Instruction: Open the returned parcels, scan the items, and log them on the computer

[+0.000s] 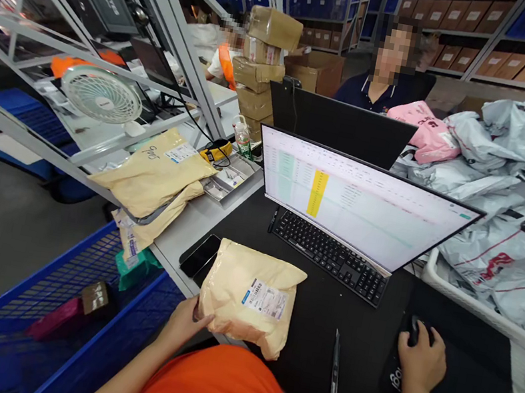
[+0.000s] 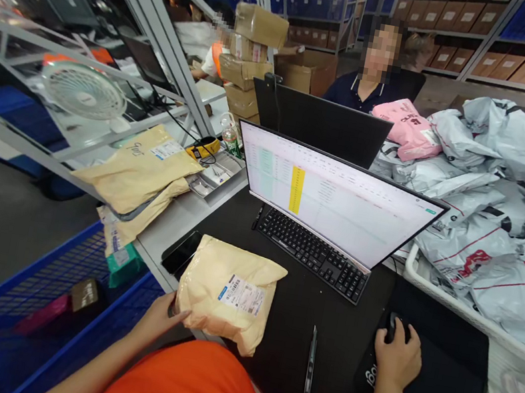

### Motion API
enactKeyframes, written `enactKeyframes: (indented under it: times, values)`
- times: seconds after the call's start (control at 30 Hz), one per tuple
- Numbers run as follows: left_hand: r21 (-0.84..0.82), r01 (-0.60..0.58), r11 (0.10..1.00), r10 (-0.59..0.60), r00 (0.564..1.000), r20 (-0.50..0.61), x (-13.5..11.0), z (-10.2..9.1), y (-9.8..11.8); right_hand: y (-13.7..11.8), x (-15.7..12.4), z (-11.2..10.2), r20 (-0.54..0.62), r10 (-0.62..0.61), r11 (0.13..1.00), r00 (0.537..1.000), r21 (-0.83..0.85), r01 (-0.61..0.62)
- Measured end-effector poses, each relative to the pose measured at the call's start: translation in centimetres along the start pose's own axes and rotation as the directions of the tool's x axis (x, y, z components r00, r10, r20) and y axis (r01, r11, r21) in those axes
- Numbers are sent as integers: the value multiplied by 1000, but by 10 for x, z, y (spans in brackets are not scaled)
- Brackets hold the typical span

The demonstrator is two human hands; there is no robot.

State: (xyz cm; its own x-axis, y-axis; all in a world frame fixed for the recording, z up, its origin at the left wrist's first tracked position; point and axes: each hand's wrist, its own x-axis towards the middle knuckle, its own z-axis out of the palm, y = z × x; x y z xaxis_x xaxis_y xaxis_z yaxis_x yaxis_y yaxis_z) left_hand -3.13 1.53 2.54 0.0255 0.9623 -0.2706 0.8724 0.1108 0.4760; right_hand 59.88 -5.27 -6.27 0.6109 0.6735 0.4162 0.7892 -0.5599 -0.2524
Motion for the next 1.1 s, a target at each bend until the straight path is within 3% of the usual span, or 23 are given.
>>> enactKeyframes:
  times: [0.27, 0.47, 0.6, 0.73, 0.83, 0.9, 1.0, 1.1]
  values:
    - [-322, 128, 938, -164, 982, -89, -8, 22, -24, 5, -4, 10, -11, 19, 1000, 1000, 19, -19]
    - [-273, 113, 955, -169, 967, -191, -3, 9, -8, -4, 3, -3, -82, -1, 999, 997, 42, 4]
    - [-200, 45, 979, -99, 959, -266, 3, -4, 5, -37, -23, -28, -138, -53, 995, 989, 74, 64]
    - [-214, -59, 975, -31, 920, -391, 10, -15, 16, -81, -97, -53, 47, -97, 981, 994, 175, 87]
    - [-221, -138, 966, 24, 891, -453, 15, -26, 29, -106, -156, -64, 184, -39, 988, 982, 153, 10]
    - [-210, -206, 956, 81, 871, -484, 16, -35, 41, -117, -181, -70, 259, 4, 994, 966, 104, -32]
    - [-170, -343, 924, 214, 830, -515, 14, -55, 62, -127, -190, -76, 390, 38, 994, 920, 78, -74]
    - [-156, -465, 871, 325, 784, -529, 7, -79, 81, -130, -179, -79, 498, 73, 978, 864, 136, -161]
